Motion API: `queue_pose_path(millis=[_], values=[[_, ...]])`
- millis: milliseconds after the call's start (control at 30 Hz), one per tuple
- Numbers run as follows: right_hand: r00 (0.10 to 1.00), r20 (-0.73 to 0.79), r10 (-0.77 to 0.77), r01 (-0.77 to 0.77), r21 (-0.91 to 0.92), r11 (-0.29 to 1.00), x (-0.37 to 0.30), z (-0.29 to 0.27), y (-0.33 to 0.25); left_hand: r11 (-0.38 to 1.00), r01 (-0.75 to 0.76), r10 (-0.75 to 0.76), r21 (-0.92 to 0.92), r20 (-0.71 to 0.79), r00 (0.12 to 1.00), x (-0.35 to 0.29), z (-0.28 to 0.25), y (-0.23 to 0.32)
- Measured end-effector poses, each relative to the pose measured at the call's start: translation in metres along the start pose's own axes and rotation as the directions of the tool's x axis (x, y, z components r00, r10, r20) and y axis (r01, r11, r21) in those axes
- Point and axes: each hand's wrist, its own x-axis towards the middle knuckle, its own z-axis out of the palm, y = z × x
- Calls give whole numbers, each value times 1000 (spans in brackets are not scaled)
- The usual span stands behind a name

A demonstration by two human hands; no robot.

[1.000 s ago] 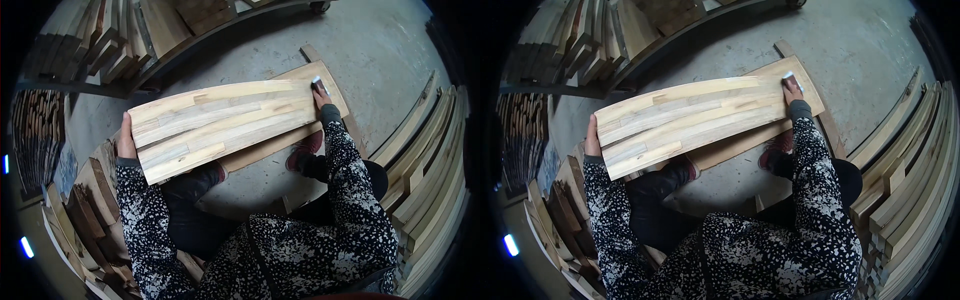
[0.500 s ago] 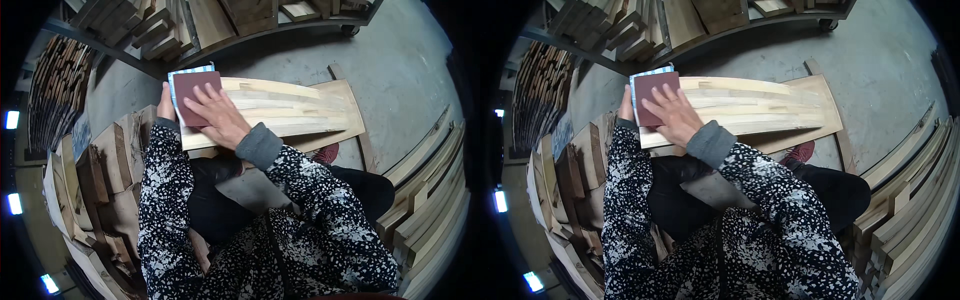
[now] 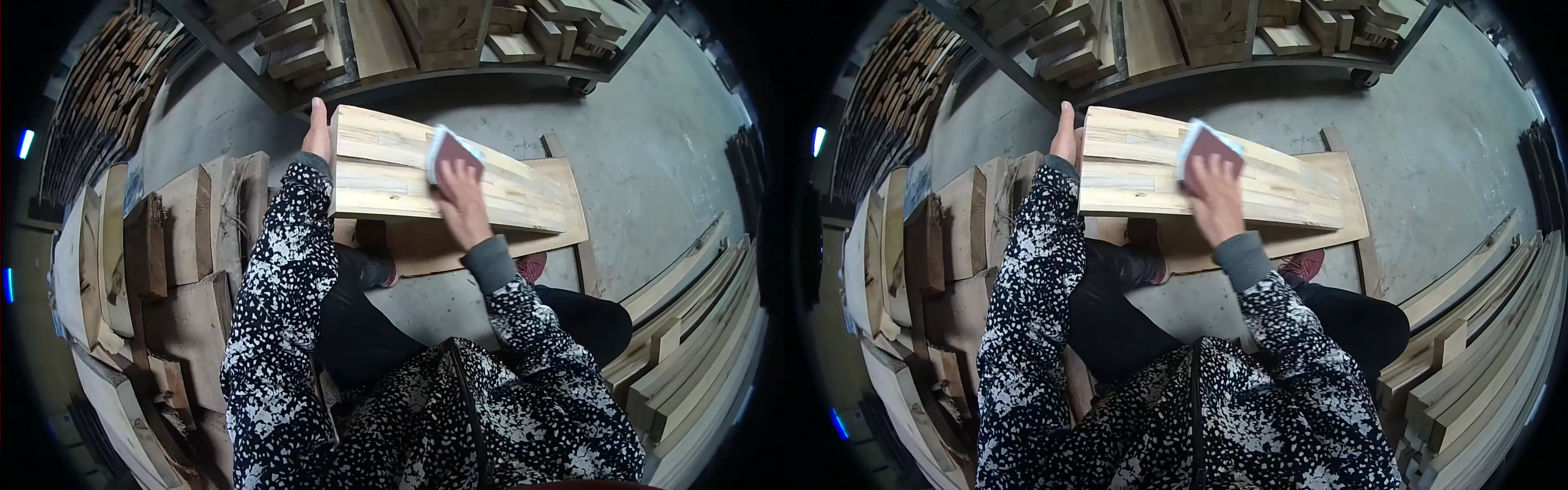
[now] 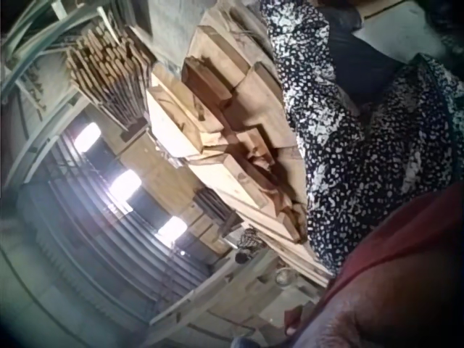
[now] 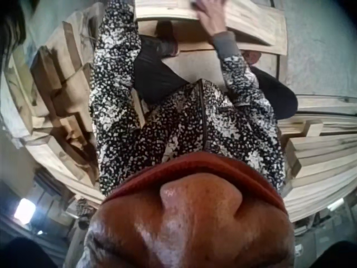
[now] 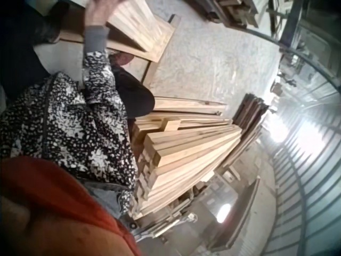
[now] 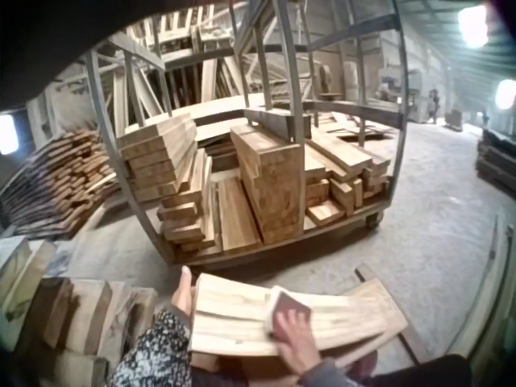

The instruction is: Sanding several wooden planks manually using a piece of sandpaper.

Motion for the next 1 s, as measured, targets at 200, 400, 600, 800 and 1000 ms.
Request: queue_pose_path(millis=[200, 400, 600, 800, 1000], values=[[933, 258, -251, 226, 124, 966, -10, -15, -87, 984, 109, -88, -140, 147, 985, -32, 4, 15], [983, 123, 134, -122, -106, 987, -83, -48, 101, 976, 142, -114, -162, 171, 979, -4, -8, 2], [949, -36, 314, -315, -193, 929, -76, -34, 114, 1000, 26, -25, -16, 72, 997, -7, 4, 8], [928, 228, -296, 254, 196, 947, -31, -13, -92, 973, 150, -108, -177, 225, 968, -36, 4, 16], [963, 260, -70, 82, -35, 996, -52, -44, 41, 971, 138, -90, -193, 238, 967, -41, -5, 19]])
